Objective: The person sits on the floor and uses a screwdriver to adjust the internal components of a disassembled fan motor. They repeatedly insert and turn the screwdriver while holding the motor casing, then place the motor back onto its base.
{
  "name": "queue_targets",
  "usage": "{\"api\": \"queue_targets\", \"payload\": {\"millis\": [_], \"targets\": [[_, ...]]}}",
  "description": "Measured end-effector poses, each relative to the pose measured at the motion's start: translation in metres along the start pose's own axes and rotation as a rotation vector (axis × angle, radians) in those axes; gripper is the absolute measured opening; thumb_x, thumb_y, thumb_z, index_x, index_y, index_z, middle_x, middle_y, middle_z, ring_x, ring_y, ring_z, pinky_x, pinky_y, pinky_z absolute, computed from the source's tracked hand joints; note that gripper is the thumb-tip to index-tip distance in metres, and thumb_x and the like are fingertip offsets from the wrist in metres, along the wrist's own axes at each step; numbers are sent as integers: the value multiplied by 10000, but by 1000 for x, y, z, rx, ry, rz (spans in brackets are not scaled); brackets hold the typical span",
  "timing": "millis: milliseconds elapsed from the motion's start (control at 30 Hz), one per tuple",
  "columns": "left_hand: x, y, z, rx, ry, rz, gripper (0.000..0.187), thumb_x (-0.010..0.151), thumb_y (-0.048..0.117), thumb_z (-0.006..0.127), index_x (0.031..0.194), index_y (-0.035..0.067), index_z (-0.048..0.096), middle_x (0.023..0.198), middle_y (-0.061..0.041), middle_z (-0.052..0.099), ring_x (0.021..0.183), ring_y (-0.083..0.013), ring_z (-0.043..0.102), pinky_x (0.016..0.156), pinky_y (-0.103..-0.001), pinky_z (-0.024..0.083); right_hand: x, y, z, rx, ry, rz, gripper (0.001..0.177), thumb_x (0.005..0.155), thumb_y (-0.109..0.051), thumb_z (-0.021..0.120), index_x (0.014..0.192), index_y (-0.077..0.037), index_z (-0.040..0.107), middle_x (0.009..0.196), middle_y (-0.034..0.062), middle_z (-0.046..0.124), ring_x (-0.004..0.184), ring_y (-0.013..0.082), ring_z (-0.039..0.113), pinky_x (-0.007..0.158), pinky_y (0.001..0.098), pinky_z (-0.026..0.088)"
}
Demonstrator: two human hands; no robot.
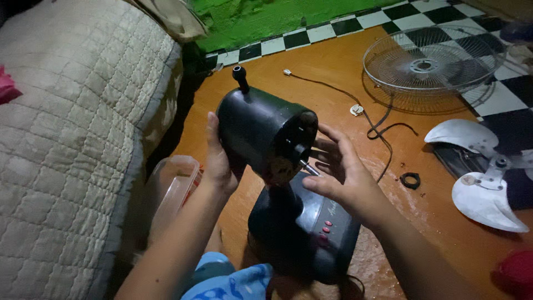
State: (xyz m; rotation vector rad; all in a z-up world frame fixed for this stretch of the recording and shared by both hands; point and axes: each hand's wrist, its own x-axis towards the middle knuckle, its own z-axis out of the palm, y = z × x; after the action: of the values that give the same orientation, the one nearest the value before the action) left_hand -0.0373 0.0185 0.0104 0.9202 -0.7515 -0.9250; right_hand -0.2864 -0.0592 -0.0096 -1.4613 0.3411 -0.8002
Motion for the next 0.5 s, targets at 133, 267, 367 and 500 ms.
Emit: {"api": "queue_targets", "payload": {"millis": [133,267,367,500], "targets": [[-2,4,-3,-5,-13,-26,864,864,761,595,1383,73,541,1300,-115,612,1316,-292,544,1161,-474,437,0,-6,-4,-82,8,38,1038,712,-326,814,1590,-124,299,1521,205,504,1417,329,508,1163,456,387],[-11,-3,-19,59,-58,-91,896,792,722,682,1394,82,505,1261,-104,602,1288,-296,553,1123,-482,458,7,-12,-12,-82,9,67,950,729,-326,771,1576,-132,387,1514,196,539,1402,329,539,1150,459,402],[-12,-14,-39,172,-125,-84,924,694,569,819,1408,105,460,1274,-81,597,1264,-283,564,1091,-464,474,10,-14,-17,-107,-9,33,891,748,-295,755,1562,-123,436,1493,200,575,1399,325,552,1155,452,403],[-7,-38,-67,170,-261,8,879,688,253,921,1409,58,457,1316,-70,582,1284,-246,540,1107,-405,451,10,-13,-22,36,-70,25,803,812,-235,724,1546,-95,429,1484,210,575,1394,320,546,1140,454,430]]}}
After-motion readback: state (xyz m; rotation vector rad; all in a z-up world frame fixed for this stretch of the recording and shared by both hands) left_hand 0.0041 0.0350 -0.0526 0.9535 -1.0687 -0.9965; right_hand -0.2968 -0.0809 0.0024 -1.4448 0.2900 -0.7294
